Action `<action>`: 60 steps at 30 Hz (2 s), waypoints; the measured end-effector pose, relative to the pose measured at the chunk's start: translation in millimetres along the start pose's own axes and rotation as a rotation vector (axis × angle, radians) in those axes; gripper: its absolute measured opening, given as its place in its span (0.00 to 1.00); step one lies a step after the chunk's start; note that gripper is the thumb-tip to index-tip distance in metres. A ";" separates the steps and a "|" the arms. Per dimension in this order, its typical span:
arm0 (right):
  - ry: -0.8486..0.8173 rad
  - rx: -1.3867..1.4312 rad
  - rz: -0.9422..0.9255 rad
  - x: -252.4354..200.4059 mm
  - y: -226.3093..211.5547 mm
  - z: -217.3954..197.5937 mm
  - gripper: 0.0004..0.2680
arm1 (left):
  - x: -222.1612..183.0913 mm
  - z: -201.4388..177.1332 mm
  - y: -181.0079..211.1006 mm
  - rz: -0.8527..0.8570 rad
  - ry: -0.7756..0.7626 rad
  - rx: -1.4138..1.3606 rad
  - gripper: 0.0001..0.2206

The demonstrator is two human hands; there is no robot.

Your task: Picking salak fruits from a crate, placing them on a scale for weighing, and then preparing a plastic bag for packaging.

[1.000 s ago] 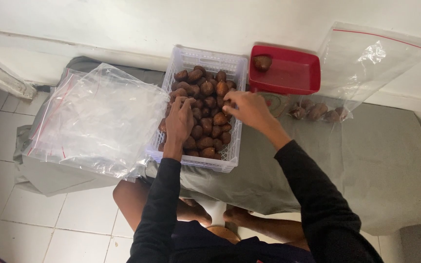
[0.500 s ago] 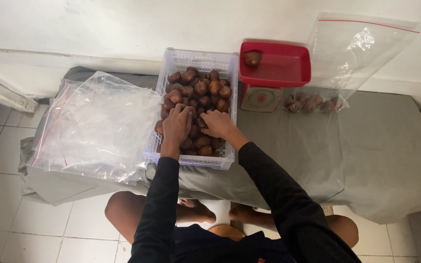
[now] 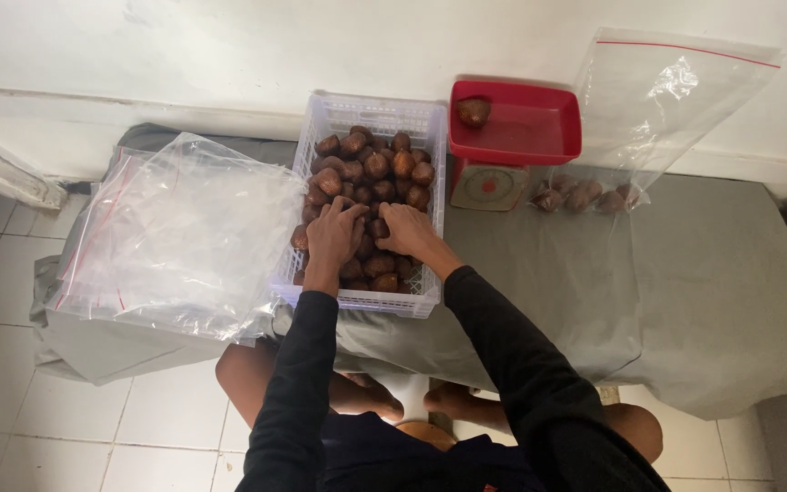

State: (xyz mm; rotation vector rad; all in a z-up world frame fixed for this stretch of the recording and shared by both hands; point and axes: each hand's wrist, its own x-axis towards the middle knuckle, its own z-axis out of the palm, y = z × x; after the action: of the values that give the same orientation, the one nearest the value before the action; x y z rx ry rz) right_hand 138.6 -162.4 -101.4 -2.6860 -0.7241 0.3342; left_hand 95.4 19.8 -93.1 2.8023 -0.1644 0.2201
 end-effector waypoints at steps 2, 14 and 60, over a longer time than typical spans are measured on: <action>0.020 -0.020 -0.014 -4.0 -1.6 -1.9 0.22 | -0.1 9.1 -4.2 -0.004 -0.001 0.006 0.10; 0.244 0.311 0.013 -72.3 -5.7 -100.7 0.20 | 1.3 8.9 -5.2 0.032 0.015 0.031 0.10; 0.375 -0.050 0.417 -23.2 144.0 -203.4 0.22 | -1.9 -5.8 0.9 0.019 0.011 0.012 0.09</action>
State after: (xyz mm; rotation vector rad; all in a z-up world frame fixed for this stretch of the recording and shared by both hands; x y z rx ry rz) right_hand 245.4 -344.4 33.3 -2.8142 -0.0621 -0.0959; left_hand 92.7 21.1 -87.8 2.8116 -0.1875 0.2415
